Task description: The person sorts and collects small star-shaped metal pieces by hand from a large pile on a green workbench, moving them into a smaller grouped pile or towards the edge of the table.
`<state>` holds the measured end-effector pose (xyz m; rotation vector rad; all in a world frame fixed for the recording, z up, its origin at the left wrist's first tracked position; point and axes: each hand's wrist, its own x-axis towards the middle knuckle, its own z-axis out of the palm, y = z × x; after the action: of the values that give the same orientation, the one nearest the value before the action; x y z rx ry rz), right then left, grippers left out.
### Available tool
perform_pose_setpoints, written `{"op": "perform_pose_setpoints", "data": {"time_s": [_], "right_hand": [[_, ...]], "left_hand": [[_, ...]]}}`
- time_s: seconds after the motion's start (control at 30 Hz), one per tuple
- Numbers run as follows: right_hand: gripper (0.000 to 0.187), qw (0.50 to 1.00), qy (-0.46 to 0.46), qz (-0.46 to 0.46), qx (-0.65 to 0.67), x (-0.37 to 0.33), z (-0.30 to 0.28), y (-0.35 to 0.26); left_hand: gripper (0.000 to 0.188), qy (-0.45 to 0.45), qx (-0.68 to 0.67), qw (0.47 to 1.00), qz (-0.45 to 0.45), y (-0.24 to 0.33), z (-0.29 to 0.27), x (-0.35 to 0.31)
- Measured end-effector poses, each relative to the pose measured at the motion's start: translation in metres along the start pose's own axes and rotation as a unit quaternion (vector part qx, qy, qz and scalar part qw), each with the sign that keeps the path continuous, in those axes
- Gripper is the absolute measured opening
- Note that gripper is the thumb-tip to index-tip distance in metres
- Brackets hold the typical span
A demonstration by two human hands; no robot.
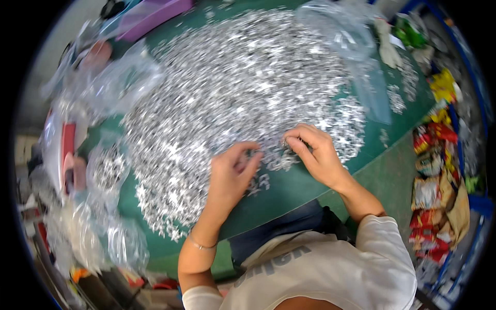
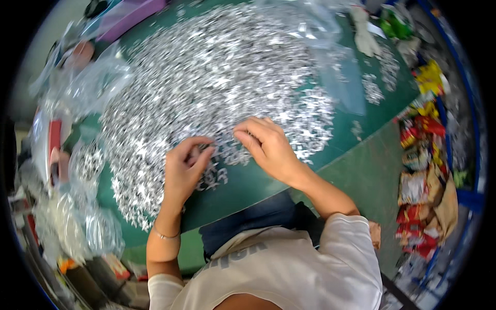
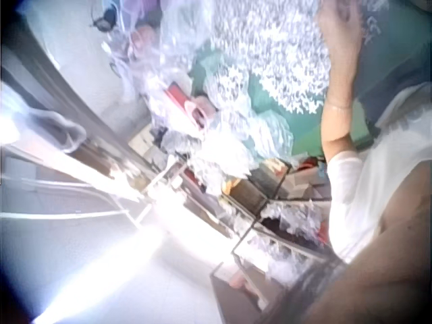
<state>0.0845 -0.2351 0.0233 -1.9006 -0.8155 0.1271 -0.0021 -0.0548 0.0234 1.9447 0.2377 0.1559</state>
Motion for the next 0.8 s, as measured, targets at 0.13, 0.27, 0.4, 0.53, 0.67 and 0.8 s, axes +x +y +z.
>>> {"op": "perform_pose_setpoints", "data": {"time_s": [0.13, 0.27, 0.4, 0.53, 0.67, 0.8], "right_hand": [[0.012, 0.974, 0.195, 0.035, -0.111, -0.006, -0.079, 0.023], [0.018, 0.888, 0.369, 0.108, -0.254, -0.02, -0.173, 0.084], [0.023, 0.843, 0.35, 0.157, -0.376, -0.03, -0.228, 0.144], [0.02, 0.856, 0.403, 0.055, -0.32, -0.022, -0.202, 0.129], [0.014, 0.964, 0.229, 0.076, -0.108, -0.015, -0.118, 0.059], [0.008, 0.999, -0.033, 0.023, 0.0, 0.002, -0.051, 0.006]], "left_hand": [[0.016, -0.003, 0.09, 0.996, 0.028, 0.001, 0.0, -0.002], [0.017, -0.005, 0.156, 0.987, 0.04, 0.004, 0.008, 0.0], [0.017, -0.005, 0.204, 0.979, 0.016, 0.007, 0.006, -0.002], [0.018, 0.069, 0.24, 0.961, 0.117, -0.015, 0.009, 0.0], [0.024, 0.042, 0.355, 0.928, 0.104, -0.002, 0.008, 0.001], [0.021, 0.032, 0.388, 0.917, 0.088, -0.011, 0.005, 0.001]]}}
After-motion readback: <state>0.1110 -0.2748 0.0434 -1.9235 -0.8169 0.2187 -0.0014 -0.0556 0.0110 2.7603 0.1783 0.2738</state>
